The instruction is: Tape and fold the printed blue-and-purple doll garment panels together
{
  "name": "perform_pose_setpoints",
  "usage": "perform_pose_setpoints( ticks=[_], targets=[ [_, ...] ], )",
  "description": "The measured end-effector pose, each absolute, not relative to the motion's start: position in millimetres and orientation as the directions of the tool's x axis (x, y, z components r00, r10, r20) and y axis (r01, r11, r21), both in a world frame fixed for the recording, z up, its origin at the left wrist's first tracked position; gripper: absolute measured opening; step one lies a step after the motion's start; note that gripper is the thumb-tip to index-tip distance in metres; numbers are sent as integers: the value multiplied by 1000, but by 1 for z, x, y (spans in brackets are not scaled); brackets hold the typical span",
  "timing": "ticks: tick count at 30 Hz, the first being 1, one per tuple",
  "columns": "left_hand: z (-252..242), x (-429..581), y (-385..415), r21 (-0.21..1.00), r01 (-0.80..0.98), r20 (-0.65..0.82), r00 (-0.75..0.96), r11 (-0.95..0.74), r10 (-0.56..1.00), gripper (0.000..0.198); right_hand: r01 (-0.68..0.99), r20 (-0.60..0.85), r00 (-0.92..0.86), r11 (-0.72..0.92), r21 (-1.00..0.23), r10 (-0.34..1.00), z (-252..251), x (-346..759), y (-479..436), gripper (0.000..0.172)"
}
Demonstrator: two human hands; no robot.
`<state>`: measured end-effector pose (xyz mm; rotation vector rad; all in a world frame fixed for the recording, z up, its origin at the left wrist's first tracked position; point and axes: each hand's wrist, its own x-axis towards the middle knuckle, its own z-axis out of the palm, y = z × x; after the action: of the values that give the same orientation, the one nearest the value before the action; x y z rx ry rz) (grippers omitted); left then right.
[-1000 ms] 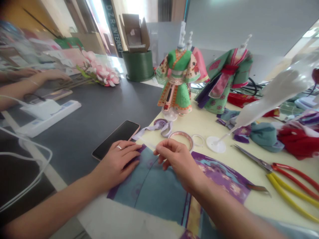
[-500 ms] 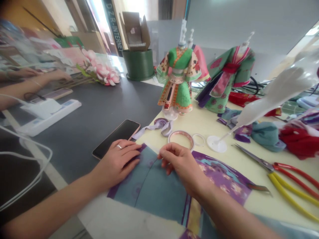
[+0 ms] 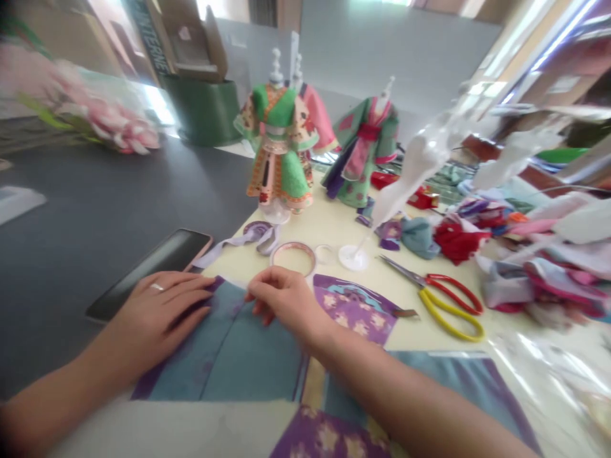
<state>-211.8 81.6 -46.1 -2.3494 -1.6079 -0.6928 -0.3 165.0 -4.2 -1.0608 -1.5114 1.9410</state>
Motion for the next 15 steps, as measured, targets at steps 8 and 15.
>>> perform_pose_setpoints(
  ticks=[8,15],
  targets=[
    [-54,-219,88,46,912,523,325,-407,788,20,42,-271,-605,-310,-950,748,1,6,168,12],
    [-52,-219,91,-41,906,581,364,-420,728,19,16,-243,-588,-289,-957,771,10,22,175,12]
  ],
)
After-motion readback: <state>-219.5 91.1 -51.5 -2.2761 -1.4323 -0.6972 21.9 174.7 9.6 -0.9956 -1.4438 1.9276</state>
